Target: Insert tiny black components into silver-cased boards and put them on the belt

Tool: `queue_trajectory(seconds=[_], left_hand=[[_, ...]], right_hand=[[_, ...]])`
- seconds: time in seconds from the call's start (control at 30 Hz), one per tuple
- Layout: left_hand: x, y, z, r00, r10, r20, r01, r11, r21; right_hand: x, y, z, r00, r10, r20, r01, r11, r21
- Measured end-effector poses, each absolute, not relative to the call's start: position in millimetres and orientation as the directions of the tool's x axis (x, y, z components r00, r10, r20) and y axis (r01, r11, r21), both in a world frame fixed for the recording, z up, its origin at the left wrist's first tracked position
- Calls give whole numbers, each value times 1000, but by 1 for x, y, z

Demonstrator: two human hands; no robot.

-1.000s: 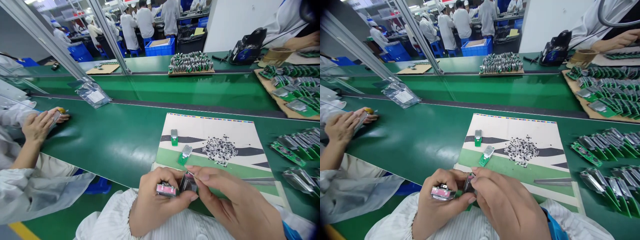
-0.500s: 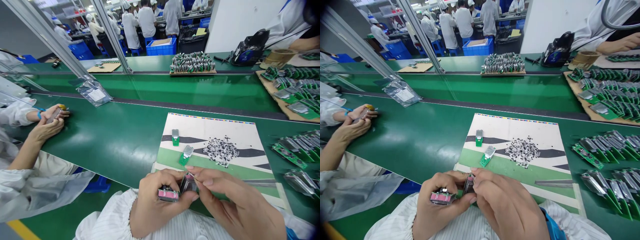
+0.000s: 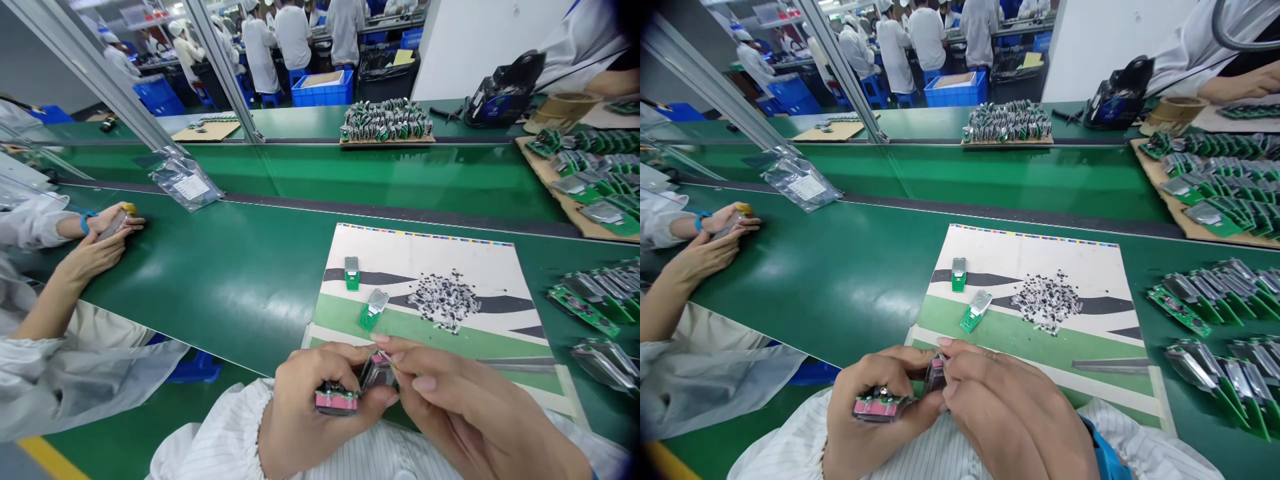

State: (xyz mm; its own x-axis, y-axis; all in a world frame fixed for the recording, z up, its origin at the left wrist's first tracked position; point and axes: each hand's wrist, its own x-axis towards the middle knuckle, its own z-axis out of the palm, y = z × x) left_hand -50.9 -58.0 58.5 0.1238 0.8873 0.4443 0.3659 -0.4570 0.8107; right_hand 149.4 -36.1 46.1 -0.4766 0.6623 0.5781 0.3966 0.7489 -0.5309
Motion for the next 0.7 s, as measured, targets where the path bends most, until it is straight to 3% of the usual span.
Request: queue_trajectory(seconds=[0.1,0.37,0.57,0.7], left_hand=[[-51,-59,56,128,882,455,360,-468,807],[-47,-59,60,103,878,468,362,-471,804],[-46,-60,61,74,874,481,390,-469,792],[-46,-60,61,71,869,490,387,-476,790]], right_hand=[[150,-36,45,-608,569,554,321,814,-484],[148,-42,49,-588,532,610,341,846,-410],[135,-48,57,-366,685,629,348,728,-590],[143,-46,50,-480,645,595,280,755,-593]])
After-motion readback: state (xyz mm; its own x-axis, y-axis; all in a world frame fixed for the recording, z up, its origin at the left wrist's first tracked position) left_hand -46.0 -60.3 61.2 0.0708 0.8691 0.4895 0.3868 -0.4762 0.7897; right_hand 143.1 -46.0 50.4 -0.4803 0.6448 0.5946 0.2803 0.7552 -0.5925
